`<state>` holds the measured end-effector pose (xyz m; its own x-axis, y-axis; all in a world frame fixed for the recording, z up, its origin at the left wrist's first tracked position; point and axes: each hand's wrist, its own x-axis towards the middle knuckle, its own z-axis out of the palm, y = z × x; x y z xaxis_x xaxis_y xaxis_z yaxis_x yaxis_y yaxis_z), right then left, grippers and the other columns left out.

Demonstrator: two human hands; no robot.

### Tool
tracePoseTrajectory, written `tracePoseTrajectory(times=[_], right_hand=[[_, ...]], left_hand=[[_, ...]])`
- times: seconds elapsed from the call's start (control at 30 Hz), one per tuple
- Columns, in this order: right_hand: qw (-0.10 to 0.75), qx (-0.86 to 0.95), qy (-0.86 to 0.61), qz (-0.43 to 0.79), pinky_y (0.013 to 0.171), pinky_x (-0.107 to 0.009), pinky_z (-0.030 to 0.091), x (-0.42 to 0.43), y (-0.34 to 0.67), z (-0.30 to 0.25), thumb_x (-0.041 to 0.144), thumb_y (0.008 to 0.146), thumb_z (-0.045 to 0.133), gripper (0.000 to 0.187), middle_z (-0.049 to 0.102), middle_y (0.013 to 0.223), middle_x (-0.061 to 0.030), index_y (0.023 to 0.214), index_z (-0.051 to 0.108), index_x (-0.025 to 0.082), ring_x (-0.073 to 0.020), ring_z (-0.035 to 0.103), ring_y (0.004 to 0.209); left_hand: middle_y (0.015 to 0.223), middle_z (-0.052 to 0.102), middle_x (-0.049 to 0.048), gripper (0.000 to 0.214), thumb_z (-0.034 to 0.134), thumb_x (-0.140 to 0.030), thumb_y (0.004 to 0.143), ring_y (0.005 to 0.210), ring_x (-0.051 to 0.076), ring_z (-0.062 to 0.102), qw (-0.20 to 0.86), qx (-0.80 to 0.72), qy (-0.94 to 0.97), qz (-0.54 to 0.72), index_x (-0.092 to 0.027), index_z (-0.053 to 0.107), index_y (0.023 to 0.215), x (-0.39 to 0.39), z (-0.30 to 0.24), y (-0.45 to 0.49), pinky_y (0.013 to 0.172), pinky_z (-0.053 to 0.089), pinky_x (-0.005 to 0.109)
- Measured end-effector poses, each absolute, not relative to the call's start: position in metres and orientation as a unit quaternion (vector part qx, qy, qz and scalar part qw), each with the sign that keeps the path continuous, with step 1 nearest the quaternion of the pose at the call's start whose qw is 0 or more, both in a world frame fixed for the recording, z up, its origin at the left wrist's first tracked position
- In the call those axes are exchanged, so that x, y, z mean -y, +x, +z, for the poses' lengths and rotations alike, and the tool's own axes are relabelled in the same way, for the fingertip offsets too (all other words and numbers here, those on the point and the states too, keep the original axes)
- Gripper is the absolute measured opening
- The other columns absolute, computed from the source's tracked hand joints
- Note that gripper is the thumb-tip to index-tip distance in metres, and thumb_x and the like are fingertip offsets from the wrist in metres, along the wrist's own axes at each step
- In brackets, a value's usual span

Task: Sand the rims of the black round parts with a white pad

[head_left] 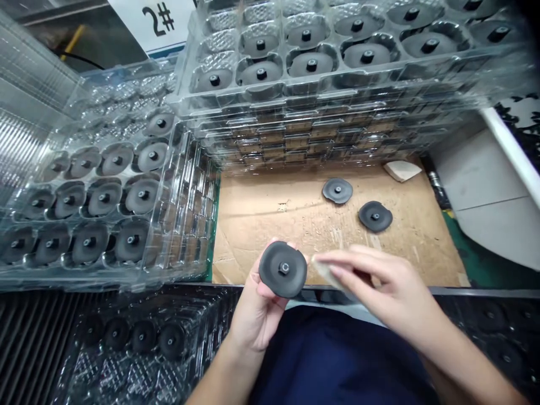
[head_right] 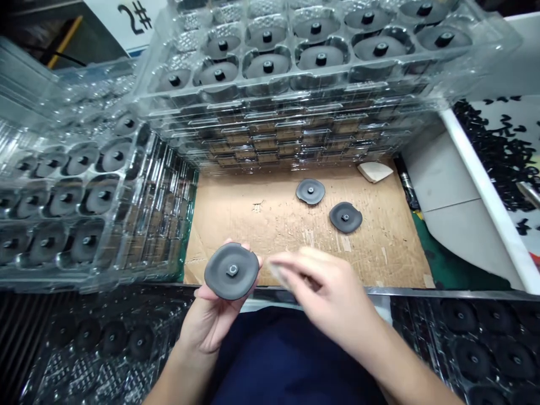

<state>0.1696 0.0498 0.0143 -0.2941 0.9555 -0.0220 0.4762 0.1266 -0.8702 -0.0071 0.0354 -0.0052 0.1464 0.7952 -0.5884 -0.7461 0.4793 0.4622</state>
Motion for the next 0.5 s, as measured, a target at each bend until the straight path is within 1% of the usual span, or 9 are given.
tracePoseTrajectory(times=[0.07, 0.13, 0.23, 0.3, 0.4, 0.43, 0.5], right_hand=[[0.289, 0.647, -0.587, 0.392, 0.055, -0.022, 0.048, -0.047, 0.184, -0.001, 0.025, 0.088, 0.053, 0.019, 0.071, 0.088, -0.0019, 0.098, 0.07, 0.024, -0.0143, 0.064, 0.07], [0.302, 0.614, -0.617, 0.389, 0.059, -0.023, 0.05, -0.043, 0.191, -0.005, 0.029, 0.088, 0.054, 0.019, 0.071, 0.096, -0.0024, 0.099, 0.069, 0.023, -0.0163, 0.065, 0.077], [0.342, 0.606, -0.617, 0.367, 0.06, -0.021, 0.049, -0.04, 0.186, 0.011, 0.029, 0.088, 0.056, 0.018, 0.07, 0.098, 0.0003, 0.103, 0.066, 0.026, -0.015, 0.065, 0.08], [0.375, 0.64, -0.581, 0.335, 0.064, -0.02, 0.049, -0.041, 0.174, 0.028, 0.024, 0.089, 0.055, 0.019, 0.069, 0.101, 0.0005, 0.107, 0.064, 0.026, -0.0136, 0.064, 0.084], [0.412, 0.725, -0.46, 0.305, 0.077, -0.026, 0.049, -0.045, 0.155, 0.048, 0.015, 0.091, 0.049, 0.023, 0.069, 0.097, -0.0056, 0.109, 0.062, 0.015, -0.0159, 0.063, 0.085], [0.403, 0.745, -0.424, 0.32, 0.076, -0.028, 0.049, -0.047, 0.15, 0.051, 0.013, 0.091, 0.047, 0.023, 0.069, 0.094, -0.0071, 0.108, 0.063, 0.012, -0.0167, 0.063, 0.083], [0.356, 0.762, -0.386, 0.38, 0.07, -0.026, 0.05, -0.05, 0.145, 0.052, 0.011, 0.091, 0.046, 0.023, 0.069, 0.087, -0.0063, 0.103, 0.065, 0.011, -0.0159, 0.063, 0.077]], left_hand=[[0.105, 0.071, 0.0007, 0.063, 0.087, -0.037, 0.042, 0.087, 0.019, 0.069, 0.759, -0.408, 0.028, 0.506, -0.028, 0.069, 0.101, -0.037, -0.004, -0.007, 0.084, 0.053, 0.026], [0.103, 0.071, 0.0012, 0.065, 0.087, -0.037, 0.043, 0.086, 0.019, 0.069, 0.764, -0.411, 0.026, 0.496, -0.027, 0.067, 0.104, -0.039, -0.002, -0.004, 0.085, 0.053, 0.026], [0.104, 0.07, 0.0021, 0.069, 0.088, -0.036, 0.044, 0.088, 0.019, 0.068, 0.768, -0.416, 0.03, 0.486, -0.026, 0.065, 0.108, -0.039, 0.0, 0.005, 0.084, 0.053, 0.025], [0.106, 0.07, 0.0025, 0.068, 0.087, -0.034, 0.047, 0.091, 0.018, 0.067, 0.766, -0.416, 0.043, 0.488, -0.024, 0.064, 0.11, -0.037, -0.001, 0.01, 0.084, 0.053, 0.023], [0.109, 0.068, 0.0034, 0.062, 0.083, -0.031, 0.058, 0.101, 0.018, 0.063, 0.769, -0.415, 0.078, 0.48, -0.023, 0.061, 0.115, -0.031, -0.003, 0.011, 0.089, 0.049, 0.022], [0.111, 0.067, 0.0034, 0.062, 0.082, -0.031, 0.059, 0.105, 0.019, 0.061, 0.769, -0.414, 0.089, 0.479, -0.024, 0.06, 0.117, -0.029, -0.004, 0.01, 0.092, 0.048, 0.024], [0.114, 0.066, 0.0031, 0.066, 0.084, -0.032, 0.056, 0.109, 0.021, 0.059, 0.759, -0.419, 0.101, 0.489, -0.025, 0.059, 0.117, -0.027, -0.004, 0.008, 0.095, 0.046, 0.026]])
